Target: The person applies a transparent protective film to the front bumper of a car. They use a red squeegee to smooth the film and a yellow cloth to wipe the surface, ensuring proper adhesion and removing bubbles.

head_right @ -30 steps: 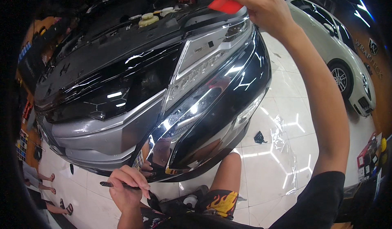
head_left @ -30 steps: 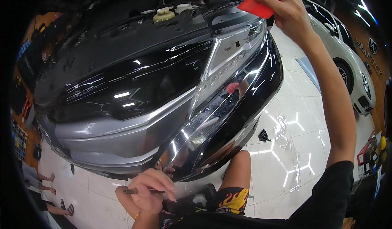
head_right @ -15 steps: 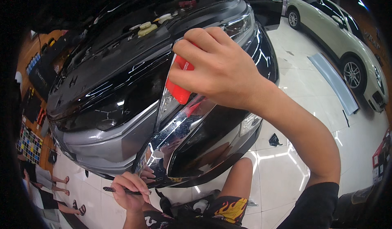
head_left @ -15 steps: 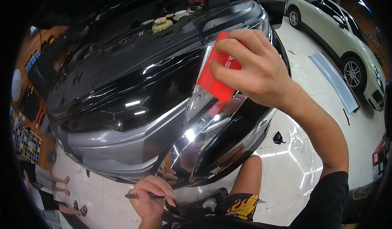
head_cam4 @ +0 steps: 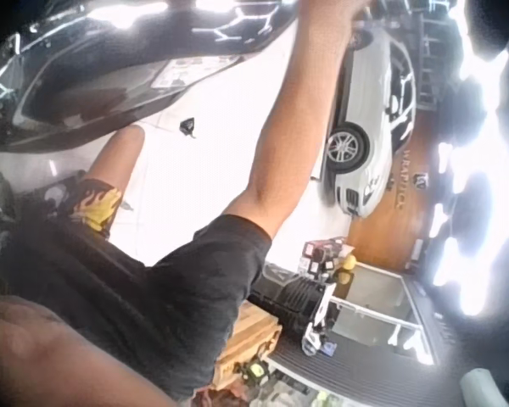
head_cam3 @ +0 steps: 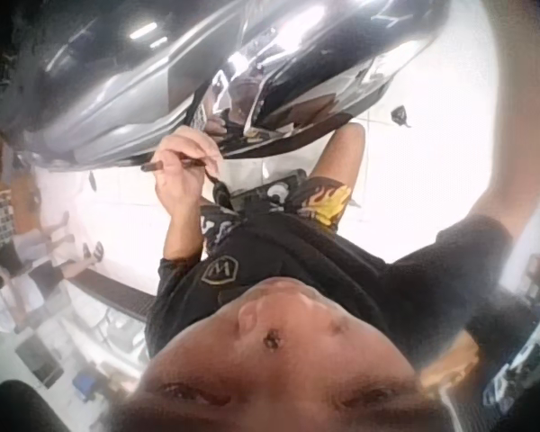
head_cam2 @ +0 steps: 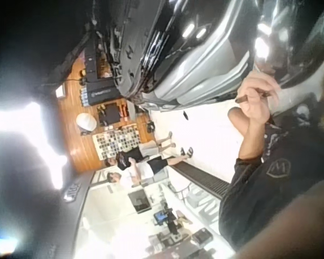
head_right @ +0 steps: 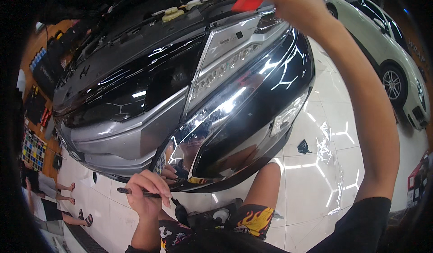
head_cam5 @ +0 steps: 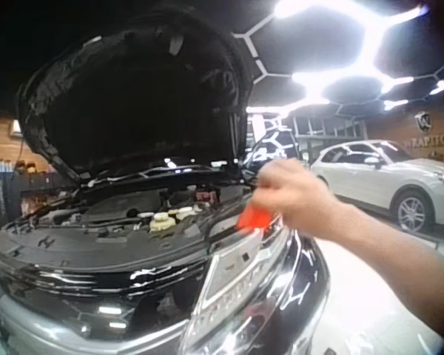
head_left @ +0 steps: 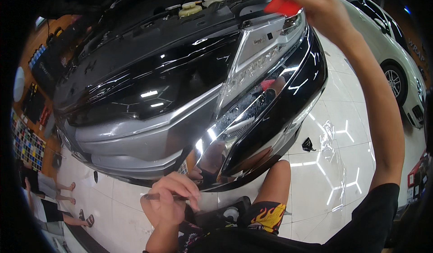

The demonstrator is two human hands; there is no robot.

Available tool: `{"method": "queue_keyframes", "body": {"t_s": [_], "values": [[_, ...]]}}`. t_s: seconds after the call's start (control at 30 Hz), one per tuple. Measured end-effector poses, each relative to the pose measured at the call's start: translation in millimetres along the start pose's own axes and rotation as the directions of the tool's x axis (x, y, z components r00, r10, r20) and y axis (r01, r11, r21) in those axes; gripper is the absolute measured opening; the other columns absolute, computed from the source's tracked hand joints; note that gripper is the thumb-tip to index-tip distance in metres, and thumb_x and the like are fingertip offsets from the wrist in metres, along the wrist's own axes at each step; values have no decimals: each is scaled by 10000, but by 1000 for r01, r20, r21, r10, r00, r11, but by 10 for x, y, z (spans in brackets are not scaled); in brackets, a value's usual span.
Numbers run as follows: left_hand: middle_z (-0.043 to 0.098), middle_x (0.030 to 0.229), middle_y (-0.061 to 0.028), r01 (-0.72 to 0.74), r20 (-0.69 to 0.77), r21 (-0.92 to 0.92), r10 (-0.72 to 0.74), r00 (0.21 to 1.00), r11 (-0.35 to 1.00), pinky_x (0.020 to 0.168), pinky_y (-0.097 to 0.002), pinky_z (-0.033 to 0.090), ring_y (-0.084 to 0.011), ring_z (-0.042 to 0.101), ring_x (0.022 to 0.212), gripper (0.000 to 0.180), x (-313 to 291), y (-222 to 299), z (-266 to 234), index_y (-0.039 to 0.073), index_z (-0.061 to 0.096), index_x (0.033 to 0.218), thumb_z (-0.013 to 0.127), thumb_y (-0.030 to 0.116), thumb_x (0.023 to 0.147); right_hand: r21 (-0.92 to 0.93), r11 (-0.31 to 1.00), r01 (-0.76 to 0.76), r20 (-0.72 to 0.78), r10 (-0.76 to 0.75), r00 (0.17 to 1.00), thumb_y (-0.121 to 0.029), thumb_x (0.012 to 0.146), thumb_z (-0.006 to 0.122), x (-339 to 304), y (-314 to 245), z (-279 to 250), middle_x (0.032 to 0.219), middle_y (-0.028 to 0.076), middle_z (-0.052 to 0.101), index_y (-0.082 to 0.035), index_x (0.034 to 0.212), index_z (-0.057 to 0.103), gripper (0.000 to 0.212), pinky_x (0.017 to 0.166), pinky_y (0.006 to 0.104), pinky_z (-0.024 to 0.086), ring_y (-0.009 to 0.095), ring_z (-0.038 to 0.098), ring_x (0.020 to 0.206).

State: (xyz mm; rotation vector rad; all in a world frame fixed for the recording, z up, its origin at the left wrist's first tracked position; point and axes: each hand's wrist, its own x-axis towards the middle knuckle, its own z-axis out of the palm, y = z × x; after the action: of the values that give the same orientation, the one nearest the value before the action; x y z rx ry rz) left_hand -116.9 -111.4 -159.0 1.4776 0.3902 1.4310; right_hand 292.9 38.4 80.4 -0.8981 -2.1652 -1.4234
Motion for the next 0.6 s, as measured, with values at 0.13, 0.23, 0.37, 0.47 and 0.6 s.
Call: {"method": "queue_keyframes", "body": {"t_s": [0.13,0.23,0.37,0.47,0.6], "values": [[665,873,-217,24,-34,-35,-26,999,999,889,-467,571,-204,631,533,512,-54,34,-11,-4,580,938,352,389,1171,133,991,20,-142,-1,990,20,752,718,-237,-469,-76,1148,95,659,-150,1034,714,330,902,446,517,324,641,1126],[661,871,-232,43,-52,-81,-47,998,996,775,-389,591,-220,628,545,518,-54,17,-17,-23,581,933,366,385,1169,215,976,42,-116,-17,993,-32,748,781,-230,-1094,-139,1200,85,654,-176,1063,702,356,930,441,516,306,628,1181],[669,875,-227,14,-29,-51,-15,999,999,840,-424,584,-206,628,546,524,-41,-10,-14,-23,597,926,367,380,1169,172,984,41,-96,-24,995,-66,712,842,-154,-1209,-79,1232,80,646,-202,1088,691,428,954,427,514,291,613,1226],[683,876,-213,10,-35,-43,-12,999,999,898,-442,572,-191,634,551,529,-55,9,-2,-20,607,923,358,375,1172,144,989,31,-48,-25,999,-28,684,850,-106,-1103,-22,1236,78,648,-200,1083,697,460,965,423,516,292,609,1231],[702,880,-203,-21,-17,4,21,1000,1000,936,-439,564,-178,647,553,536,-53,42,16,-21,621,922,343,361,1175,182,983,-11,-6,13,1000,19,679,829,-55,-1129,6,1198,77,648,-186,1060,704,450,963,428,518,291,612,1208]]}}
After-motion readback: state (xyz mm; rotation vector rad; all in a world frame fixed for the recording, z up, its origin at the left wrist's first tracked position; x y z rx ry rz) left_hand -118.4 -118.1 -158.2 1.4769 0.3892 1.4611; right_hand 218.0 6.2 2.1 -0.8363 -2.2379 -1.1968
